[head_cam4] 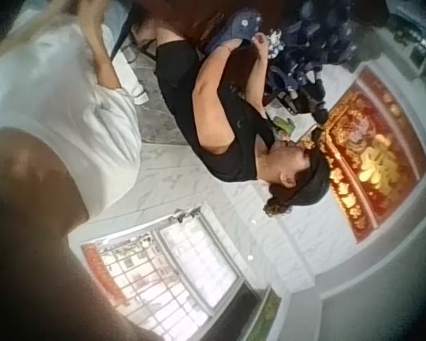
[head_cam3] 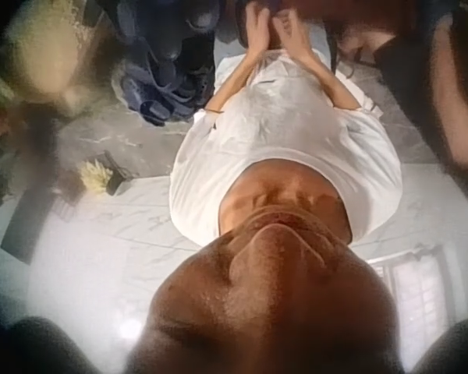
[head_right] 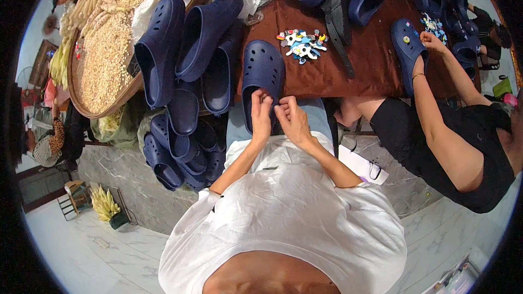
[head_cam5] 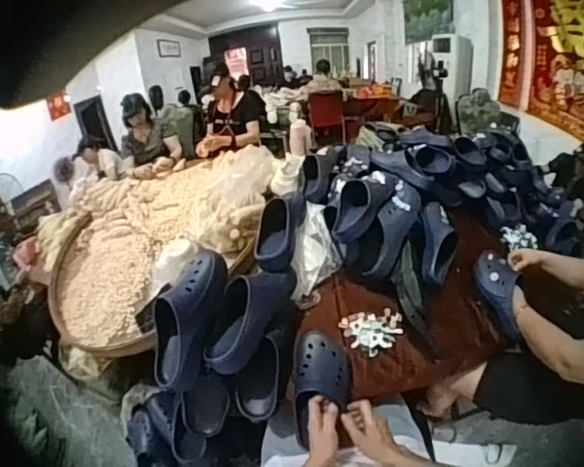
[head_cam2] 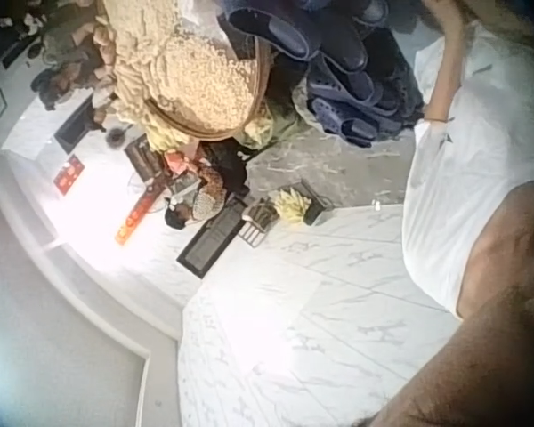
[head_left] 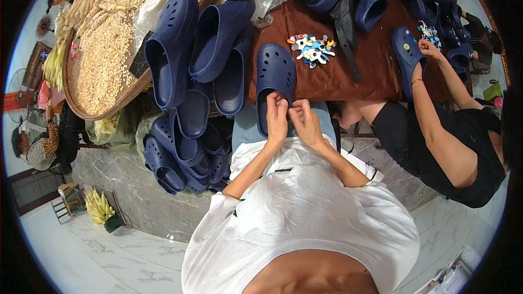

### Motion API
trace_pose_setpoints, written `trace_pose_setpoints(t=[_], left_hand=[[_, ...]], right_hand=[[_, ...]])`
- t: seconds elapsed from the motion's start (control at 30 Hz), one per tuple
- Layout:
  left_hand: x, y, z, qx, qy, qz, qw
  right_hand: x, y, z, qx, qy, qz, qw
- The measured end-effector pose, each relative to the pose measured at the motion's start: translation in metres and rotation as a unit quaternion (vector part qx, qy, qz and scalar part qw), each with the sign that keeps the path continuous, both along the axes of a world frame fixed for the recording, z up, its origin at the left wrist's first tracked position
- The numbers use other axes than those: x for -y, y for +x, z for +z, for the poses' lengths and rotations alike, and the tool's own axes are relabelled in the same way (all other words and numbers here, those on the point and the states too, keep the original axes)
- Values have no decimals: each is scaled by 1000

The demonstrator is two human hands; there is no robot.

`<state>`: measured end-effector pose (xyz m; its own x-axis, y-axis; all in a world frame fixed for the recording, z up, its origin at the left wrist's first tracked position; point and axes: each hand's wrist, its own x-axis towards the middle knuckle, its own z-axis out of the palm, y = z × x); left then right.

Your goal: Attaching decorative charms and pins into the holes of blue plastic clogs.

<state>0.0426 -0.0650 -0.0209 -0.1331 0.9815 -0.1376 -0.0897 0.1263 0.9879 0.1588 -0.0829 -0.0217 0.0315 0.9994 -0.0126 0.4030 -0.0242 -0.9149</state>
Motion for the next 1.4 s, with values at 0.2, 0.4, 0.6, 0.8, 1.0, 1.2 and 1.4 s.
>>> trace_pose_setpoints(t=[0.2,0.4,0.6,0.8,1.0,1.2,1.4], left_hand=[[-30,-7,-9,280,-65,33,957],[-59,-3,12,446,-120,71,884],[-70,-5,18,526,-141,85,835],[-75,-8,3,569,-126,80,809],[-46,-14,25,583,-168,121,786],[-27,-16,23,552,-207,138,796],[-16,-10,29,522,-194,113,823]], right_hand=[[-65,40,14,172,181,-18,968],[-121,61,1,265,213,-30,940],[-131,70,-7,228,166,-37,959],[-128,72,-8,271,191,-24,943],[-119,74,-5,290,215,-13,932],[-99,59,15,178,150,-19,972],[-85,20,47,125,187,36,974]])
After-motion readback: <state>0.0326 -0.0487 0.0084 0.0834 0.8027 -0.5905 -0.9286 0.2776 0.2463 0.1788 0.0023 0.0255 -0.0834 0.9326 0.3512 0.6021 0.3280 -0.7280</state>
